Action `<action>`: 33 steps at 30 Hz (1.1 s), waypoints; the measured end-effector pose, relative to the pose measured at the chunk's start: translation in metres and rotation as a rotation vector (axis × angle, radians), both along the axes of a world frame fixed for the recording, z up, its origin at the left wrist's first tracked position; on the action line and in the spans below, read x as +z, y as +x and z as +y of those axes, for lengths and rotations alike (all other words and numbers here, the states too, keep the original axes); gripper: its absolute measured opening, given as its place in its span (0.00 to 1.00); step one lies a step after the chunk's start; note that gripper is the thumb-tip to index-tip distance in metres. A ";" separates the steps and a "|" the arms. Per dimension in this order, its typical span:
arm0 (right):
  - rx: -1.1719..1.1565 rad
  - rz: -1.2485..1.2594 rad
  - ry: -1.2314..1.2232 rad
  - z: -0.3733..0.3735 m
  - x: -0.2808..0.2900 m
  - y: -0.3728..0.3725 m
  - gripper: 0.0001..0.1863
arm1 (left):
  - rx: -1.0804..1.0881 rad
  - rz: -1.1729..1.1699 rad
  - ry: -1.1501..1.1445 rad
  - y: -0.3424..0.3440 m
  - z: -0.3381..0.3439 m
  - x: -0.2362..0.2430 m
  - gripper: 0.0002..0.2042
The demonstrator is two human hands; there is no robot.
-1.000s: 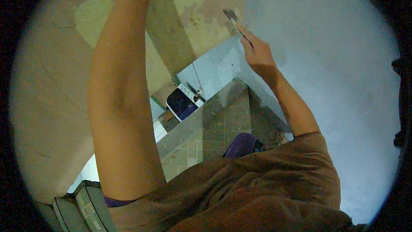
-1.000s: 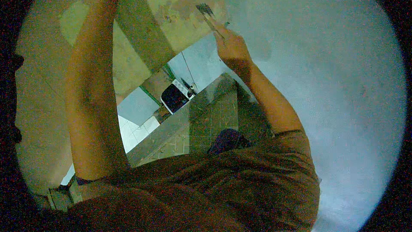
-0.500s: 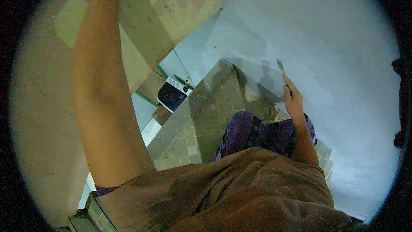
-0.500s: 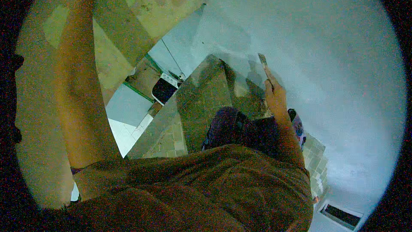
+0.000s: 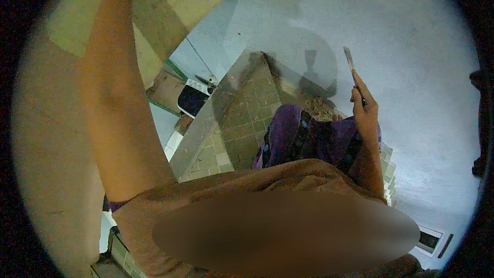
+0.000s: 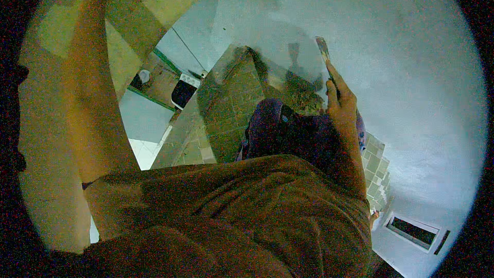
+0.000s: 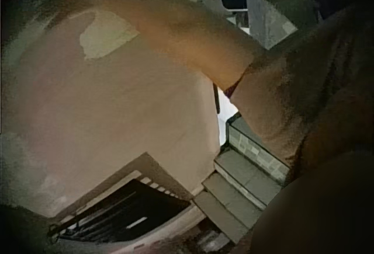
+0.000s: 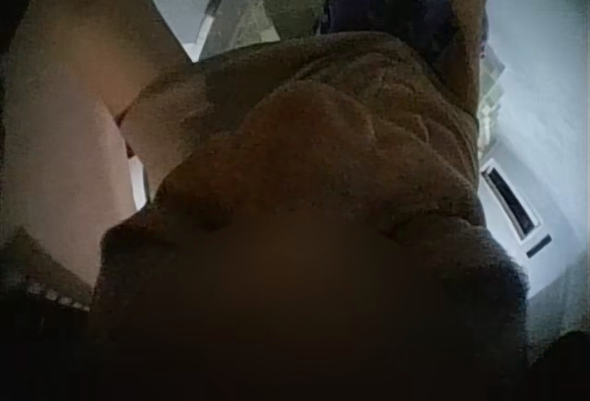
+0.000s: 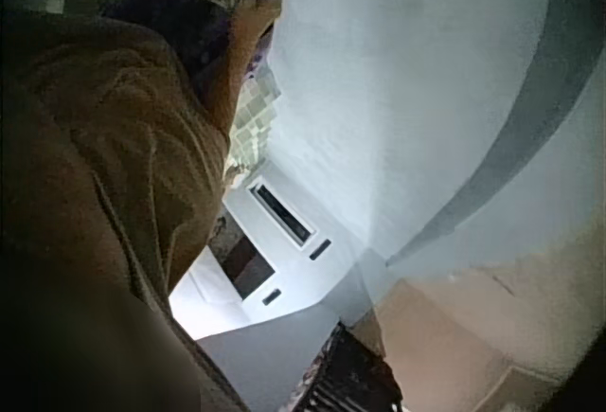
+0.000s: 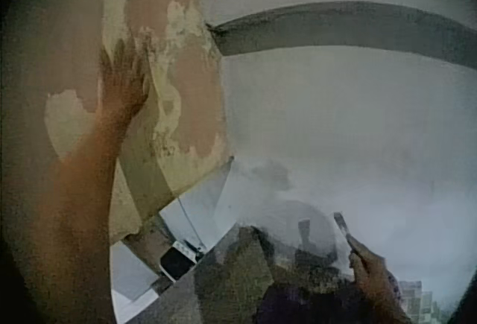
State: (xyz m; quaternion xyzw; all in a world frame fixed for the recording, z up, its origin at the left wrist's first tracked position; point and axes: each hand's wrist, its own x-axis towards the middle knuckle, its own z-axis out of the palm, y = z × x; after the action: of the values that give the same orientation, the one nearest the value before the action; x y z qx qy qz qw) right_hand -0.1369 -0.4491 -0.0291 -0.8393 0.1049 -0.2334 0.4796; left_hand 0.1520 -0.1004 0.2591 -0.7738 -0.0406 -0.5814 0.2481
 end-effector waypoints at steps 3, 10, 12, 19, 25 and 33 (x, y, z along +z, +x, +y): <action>0.033 -0.024 0.032 0.000 -0.008 0.001 0.21 | -0.088 -0.026 0.049 0.015 0.011 -0.031 0.27; 0.118 -0.108 -0.171 -0.013 -0.044 0.026 0.21 | -0.586 0.449 -0.207 -0.054 0.006 -0.291 0.30; 0.175 0.123 -0.124 -0.019 -0.053 0.027 0.22 | -0.601 0.578 -0.458 -0.103 0.019 -0.401 0.31; 0.293 -0.039 -0.144 -0.022 -0.064 0.027 0.22 | 0.721 0.886 -1.753 -0.247 0.100 -0.633 0.39; 0.624 0.115 -0.125 -0.015 -0.037 0.061 0.21 | 0.843 0.948 -1.936 -0.300 0.085 -0.664 0.35; 0.769 0.291 -0.428 0.003 -0.049 0.136 0.23 | 0.873 0.902 -1.906 -0.273 0.062 -0.650 0.30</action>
State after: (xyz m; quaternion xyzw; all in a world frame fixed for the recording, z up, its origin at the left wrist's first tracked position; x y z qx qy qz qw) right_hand -0.0006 -0.4461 -0.0782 -0.9215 -0.1981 0.0654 0.3277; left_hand -0.1207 -0.0379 -0.3909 -0.7055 -0.6383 0.1528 -0.2672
